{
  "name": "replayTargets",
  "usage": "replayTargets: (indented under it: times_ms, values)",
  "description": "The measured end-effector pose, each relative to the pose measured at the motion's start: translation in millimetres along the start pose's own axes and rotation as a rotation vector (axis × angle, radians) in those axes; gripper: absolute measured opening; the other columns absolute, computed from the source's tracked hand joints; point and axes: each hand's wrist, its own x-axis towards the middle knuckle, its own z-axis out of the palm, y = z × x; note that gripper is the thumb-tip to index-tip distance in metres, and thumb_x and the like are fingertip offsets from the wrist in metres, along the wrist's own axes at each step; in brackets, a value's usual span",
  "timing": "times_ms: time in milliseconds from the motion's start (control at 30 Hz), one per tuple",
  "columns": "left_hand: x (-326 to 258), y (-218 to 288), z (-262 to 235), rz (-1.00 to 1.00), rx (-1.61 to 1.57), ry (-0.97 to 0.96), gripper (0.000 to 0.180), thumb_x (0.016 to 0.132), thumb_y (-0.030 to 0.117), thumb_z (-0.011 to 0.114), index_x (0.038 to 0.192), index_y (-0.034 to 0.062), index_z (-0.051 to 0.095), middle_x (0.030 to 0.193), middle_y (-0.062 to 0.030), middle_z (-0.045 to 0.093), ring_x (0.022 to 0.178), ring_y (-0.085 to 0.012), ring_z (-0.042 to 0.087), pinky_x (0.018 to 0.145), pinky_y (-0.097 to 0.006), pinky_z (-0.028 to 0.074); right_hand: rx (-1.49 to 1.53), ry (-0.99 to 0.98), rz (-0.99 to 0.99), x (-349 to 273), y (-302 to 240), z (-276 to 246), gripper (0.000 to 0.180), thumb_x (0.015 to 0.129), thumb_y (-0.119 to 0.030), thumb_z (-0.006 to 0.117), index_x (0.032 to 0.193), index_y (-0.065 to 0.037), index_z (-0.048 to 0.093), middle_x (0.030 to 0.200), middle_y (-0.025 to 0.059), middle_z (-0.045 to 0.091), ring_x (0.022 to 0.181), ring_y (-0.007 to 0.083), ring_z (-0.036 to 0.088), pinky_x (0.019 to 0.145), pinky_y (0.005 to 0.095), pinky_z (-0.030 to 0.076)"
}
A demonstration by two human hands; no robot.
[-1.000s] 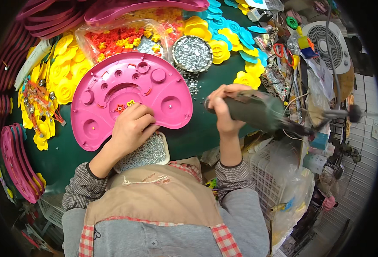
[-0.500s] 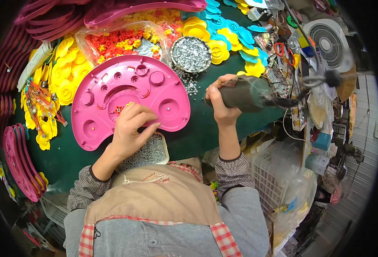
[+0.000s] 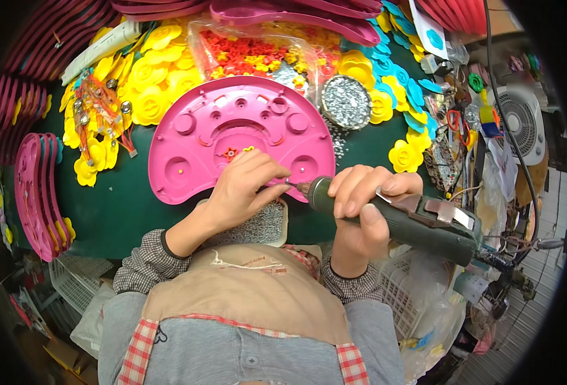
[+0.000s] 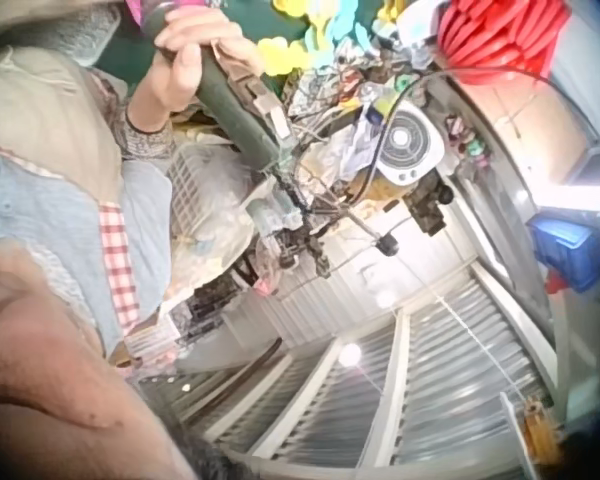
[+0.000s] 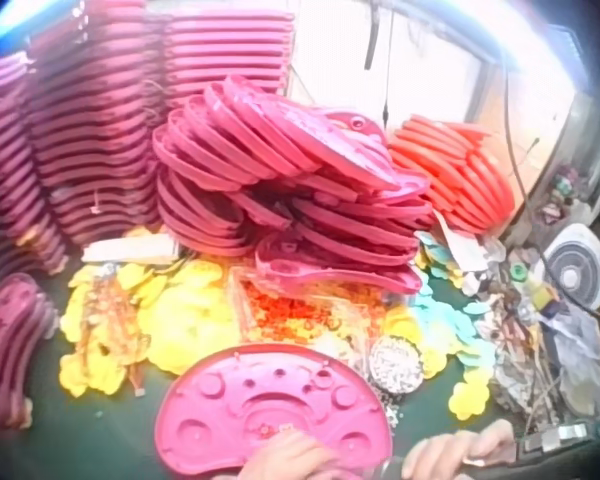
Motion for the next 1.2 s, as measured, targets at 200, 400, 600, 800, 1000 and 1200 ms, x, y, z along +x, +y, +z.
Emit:
replayTargets:
  times_ms: [200,400,600,800,1000,1200]
  values:
    - [-29.4,-9.5,-24.7,0.083,0.051,0.063,0.019,0.083,0.010,0.083,0.094,0.0062,0.069,0.087,-0.0071,0.064,0.082,-0.0277,0.060,0.075,-0.041,0.045,0.101,-0.059,0.075,1.2,9.0,25.6,0.038,0.089,-0.008,0.063,0.125,-0.009,0.050,0.078,0.0077,0.062,0.060,0.0198,0.059,0.068,0.0409,0.053]
    - [-43.5,-12.5,-32.0,0.124,0.019,0.182,0.026,0.075,0.004,0.088,0.093,0.0056,0.069,0.086,-0.0063,0.067,0.077,-0.0263,0.061,0.072,-0.040,0.045,0.115,-0.052,0.124,0.1,12.9,42.6,0.037,0.089,-0.009,0.064,0.123,-0.011,0.050,0.077,0.0069,0.061,0.058,0.0192,0.057,0.067,0.0406,0.052]
    - [-53.4,-15.1,-36.4,0.172,0.200,0.340,0.032,0.071,0.009,0.092,0.094,0.0059,0.070,0.087,-0.0059,0.068,0.075,-0.0264,0.061,0.067,-0.039,0.044,0.036,-0.085,0.095,-5.0,24.6,63.9,0.035,0.092,-0.009,0.067,0.121,-0.011,0.048,0.077,0.0070,0.060,0.061,0.0195,0.058,0.069,0.0402,0.052]
    - [-90.5,0.3,-27.8,0.122,0.300,-0.001,0.037,0.064,0.025,0.090,0.089,0.0113,0.066,0.087,-0.0019,0.062,0.084,-0.0224,0.059,0.073,-0.038,0.044,0.024,-0.153,0.098,-1.5,64.6,74.0,0.036,0.095,-0.003,0.066,0.122,-0.009,0.043,0.078,0.0088,0.059,0.063,0.0209,0.059,0.072,0.0420,0.055]
    - [-101.3,-9.6,-8.6,0.105,0.383,-0.063,0.011,0.073,0.022,0.073,0.077,0.0128,0.067,0.099,-0.0009,0.062,0.104,-0.0212,0.057,0.087,-0.037,0.046,0.110,-0.306,0.142,-5.4,112.7,105.8,0.039,0.095,-0.002,0.067,0.122,-0.010,0.041,0.081,0.0086,0.059,0.065,0.0195,0.062,0.070,0.0403,0.056]
    - [-109.5,-14.5,-1.2,0.125,0.324,0.034,0.010,0.072,0.024,0.072,0.072,0.0143,0.070,0.094,0.0002,0.063,0.100,-0.0207,0.059,0.085,-0.037,0.047,0.109,-0.322,0.227,-11.0,128.9,127.0,0.035,0.093,-0.002,0.064,0.121,-0.008,0.044,0.077,0.0085,0.059,0.064,0.0200,0.059,0.071,0.0401,0.055]
